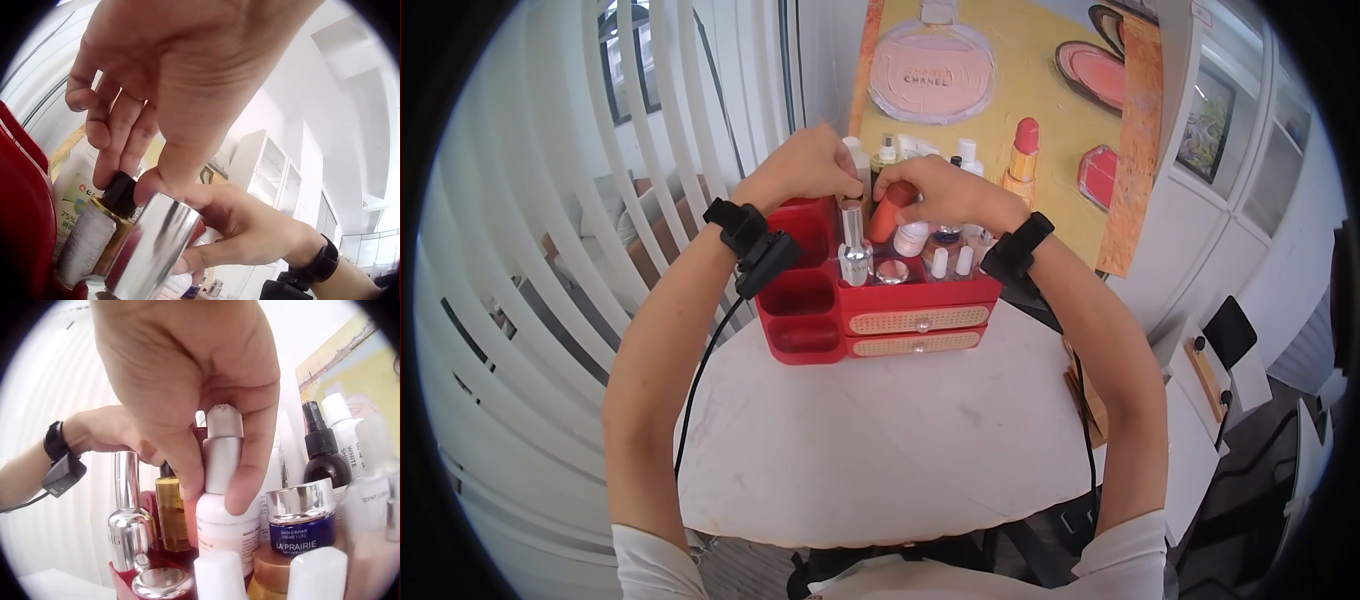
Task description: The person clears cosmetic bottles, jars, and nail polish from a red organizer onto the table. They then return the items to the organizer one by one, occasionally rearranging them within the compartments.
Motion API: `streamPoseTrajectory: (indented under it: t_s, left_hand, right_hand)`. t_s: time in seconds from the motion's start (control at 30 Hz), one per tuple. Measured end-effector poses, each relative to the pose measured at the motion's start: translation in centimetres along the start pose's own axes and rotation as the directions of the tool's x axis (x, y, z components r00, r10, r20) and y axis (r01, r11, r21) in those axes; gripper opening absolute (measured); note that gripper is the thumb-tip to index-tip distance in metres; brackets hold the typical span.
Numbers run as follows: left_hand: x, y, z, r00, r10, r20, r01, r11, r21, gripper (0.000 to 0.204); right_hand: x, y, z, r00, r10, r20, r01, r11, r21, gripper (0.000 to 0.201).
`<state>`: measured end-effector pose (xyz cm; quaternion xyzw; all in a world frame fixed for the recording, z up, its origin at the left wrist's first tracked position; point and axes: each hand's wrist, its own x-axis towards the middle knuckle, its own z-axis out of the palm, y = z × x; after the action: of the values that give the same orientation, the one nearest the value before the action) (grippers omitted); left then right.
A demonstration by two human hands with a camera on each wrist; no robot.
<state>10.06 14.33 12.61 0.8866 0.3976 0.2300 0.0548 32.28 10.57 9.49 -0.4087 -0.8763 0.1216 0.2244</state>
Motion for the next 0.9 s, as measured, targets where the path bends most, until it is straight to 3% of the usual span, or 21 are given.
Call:
streamPoseTrajectory:
  t_s: [0.17,0.23,0.33,0.47,0.57,0.67,0.73,0.9]
  left_hand:
    - [0.7,-2.1,0.2,0.993,-0.004,0.116,0.016,0.995,-0.102,0.04]
    - [1.3,-3.2,0.3,0.972,0.013,0.236,0.025,0.988,-0.154,0.037]
    - [0.7,-2.7,0.4,0.968,0.055,0.243,-0.014,0.986,-0.168,0.031]
    - [0.8,-4.0,1.9,0.948,0.108,0.299,-0.042,0.975,-0.219,0.03]
    - [0.8,-4.4,2.3,0.934,0.212,0.287,-0.157,0.967,-0.203,0.032]
    - [0.4,-3.3,1.3,0.932,0.162,0.325,-0.121,0.982,-0.142,0.031]
    - [0.3,-2.5,0.6,0.94,0.085,0.33,-0.042,0.99,-0.133,0.032]
    - [0.3,-1.6,1.2,0.944,0.106,0.314,-0.032,0.973,-0.23,0.029]
  right_hand:
    - [0.7,0.3,0.3,0.994,-0.09,0.057,0.094,0.993,-0.072,0.037]
    - [0.7,-0.2,0.6,0.988,0.061,0.139,-0.069,0.996,0.053,0.036]
    - [1.2,0.5,1.6,0.99,-0.026,0.142,0.038,0.996,-0.078,0.038]
    - [1.3,-0.9,1.3,0.982,0.072,0.172,-0.058,0.995,-0.087,0.043]
    - [1.2,-0.8,1.4,0.991,0.091,0.097,-0.076,0.987,-0.144,0.05]
    - [1.1,0.2,1.3,0.995,0.074,0.068,-0.062,0.985,-0.16,0.051]
    - [0.7,0.2,1.1,0.997,0.063,-0.032,-0.07,0.957,-0.281,0.047]
    - [0.4,1.1,1.5,0.998,0.032,-0.046,-0.044,0.954,-0.297,0.038]
